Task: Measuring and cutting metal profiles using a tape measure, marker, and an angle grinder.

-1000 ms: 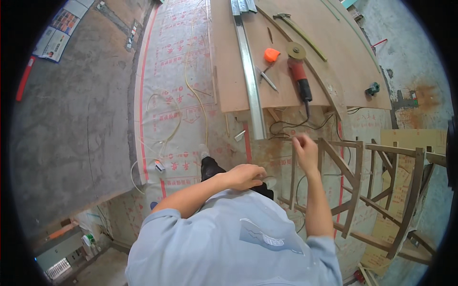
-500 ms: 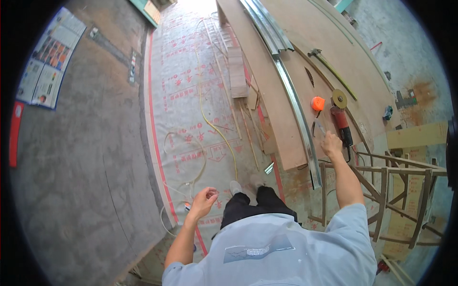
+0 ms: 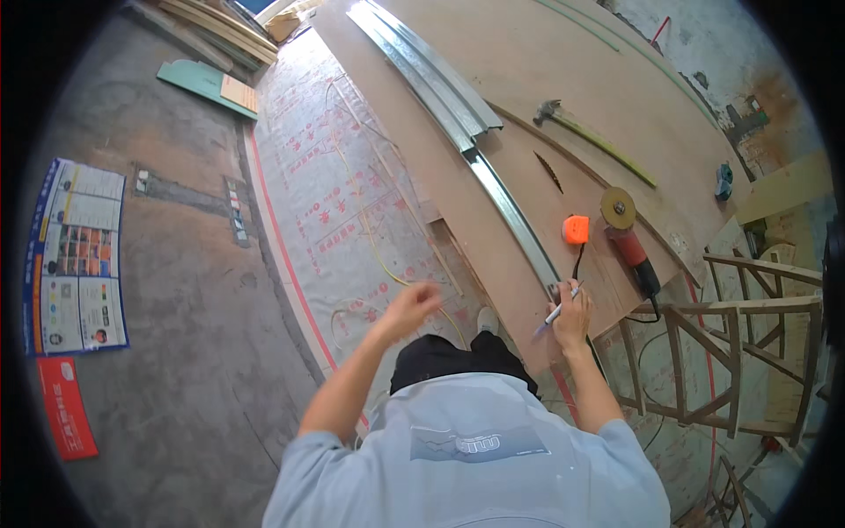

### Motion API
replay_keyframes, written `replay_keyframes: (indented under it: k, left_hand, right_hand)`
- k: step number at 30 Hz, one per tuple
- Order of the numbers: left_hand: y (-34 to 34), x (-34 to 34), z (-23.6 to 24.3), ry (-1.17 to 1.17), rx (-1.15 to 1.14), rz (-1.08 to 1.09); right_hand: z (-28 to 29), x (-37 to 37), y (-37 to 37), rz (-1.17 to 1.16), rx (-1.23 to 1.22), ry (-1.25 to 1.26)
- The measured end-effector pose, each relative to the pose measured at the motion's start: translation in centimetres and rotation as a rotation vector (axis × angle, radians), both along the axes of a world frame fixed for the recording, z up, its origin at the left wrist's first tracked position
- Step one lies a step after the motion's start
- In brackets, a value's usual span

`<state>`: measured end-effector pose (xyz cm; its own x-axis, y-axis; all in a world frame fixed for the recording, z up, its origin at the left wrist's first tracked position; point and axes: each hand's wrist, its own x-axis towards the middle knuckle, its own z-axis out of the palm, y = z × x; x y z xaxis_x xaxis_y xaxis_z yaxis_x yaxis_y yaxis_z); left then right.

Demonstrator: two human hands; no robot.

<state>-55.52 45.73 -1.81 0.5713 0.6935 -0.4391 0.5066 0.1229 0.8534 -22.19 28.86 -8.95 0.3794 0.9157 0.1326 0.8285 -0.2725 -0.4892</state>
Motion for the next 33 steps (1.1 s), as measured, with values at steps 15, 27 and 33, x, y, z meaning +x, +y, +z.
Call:
replay_keyframes:
  k: [15,27,33]
  left_hand:
    - [41.2,15.0,-5.7,0.27,1.191,-0.401]
    - [51.4,20.5,-1.8,-0.173,1.108,-1.058]
    - [52.2,26.3,-0.1,-0.19,0.956,-1.247]
  right_hand:
    - [3.5,-6.6,14.8,-0.349,0.018,0.04]
    - [-0.3,-10.4,28.8,-0.404,-0.085,0.043]
    - [-0.1,-10.3,28.8,-0.499,-0.095,0.252]
